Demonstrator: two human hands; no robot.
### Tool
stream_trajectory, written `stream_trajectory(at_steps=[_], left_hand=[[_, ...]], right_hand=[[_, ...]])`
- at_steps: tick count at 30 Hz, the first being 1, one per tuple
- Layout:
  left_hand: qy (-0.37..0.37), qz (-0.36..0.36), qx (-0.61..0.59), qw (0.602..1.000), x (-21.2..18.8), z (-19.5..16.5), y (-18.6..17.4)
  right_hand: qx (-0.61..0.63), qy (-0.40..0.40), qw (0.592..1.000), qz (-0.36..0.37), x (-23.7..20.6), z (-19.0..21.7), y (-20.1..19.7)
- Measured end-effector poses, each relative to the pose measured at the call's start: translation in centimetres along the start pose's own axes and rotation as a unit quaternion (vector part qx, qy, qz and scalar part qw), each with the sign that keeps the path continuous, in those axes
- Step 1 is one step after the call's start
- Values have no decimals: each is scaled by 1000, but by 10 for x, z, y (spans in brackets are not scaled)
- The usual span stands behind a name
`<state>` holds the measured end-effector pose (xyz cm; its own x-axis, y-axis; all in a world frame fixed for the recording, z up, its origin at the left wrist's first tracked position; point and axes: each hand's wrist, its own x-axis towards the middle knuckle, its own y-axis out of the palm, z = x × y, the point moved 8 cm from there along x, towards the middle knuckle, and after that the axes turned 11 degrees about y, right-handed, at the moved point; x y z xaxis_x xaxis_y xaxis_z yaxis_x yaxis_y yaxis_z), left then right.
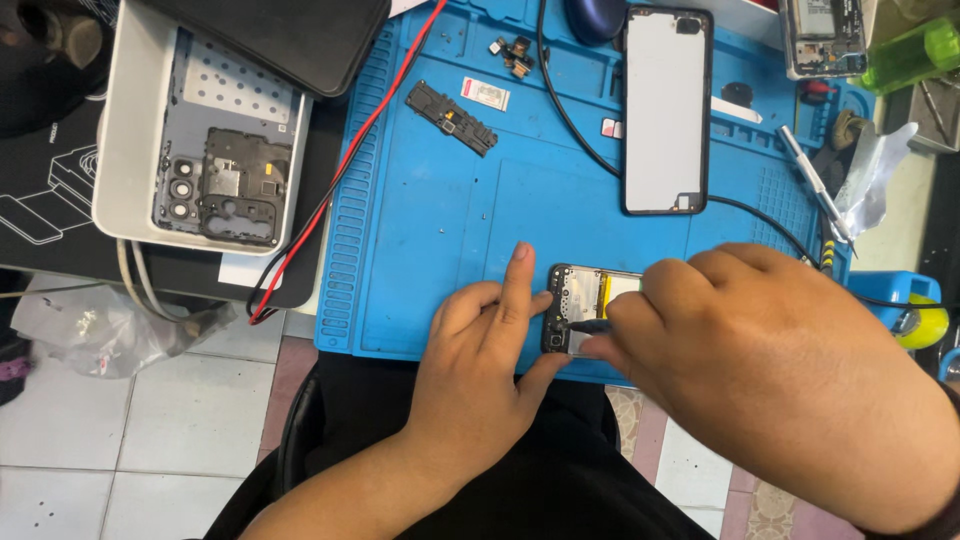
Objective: The person uses a screwdriver to remove screws from the internal frame of a disassembled smartphone. They then use a metal spudger to pry and lift a metal shielding plate from the phone's interior, exposing the battery and circuitry.
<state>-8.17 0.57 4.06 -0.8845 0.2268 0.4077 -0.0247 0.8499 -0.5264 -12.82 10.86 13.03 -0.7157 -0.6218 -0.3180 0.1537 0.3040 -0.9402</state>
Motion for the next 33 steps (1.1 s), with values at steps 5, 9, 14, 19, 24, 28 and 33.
stream_trajectory(at_steps=[5, 9, 14, 19, 24, 28, 33], left_hand=[[-2, -7, -2, 1000, -1, -1, -1], [-1, -8, -1, 1000, -1, -2, -1], [1, -10, 3, 1000, 0, -2, -1], [-8, -9, 2, 1000, 1, -3, -2], [11, -11, -32, 999, 4, -11, -15], [33, -65, -61, 995, 11, -21, -37], [88, -100, -101, 986, 28, -38, -42]], right_hand=[[-17, 11, 999, 37, 2, -2, 6], [-20, 24, 998, 62, 2, -4, 11], [9, -10, 1000, 15, 3, 3, -1], [-35, 1, 991, 128, 1, 2, 21], [90, -3, 994, -63, -17, -16, -5], [285, 60, 947, -135, -42, -56, -11], [393, 109, 895, -182, -69, -80, 13]])
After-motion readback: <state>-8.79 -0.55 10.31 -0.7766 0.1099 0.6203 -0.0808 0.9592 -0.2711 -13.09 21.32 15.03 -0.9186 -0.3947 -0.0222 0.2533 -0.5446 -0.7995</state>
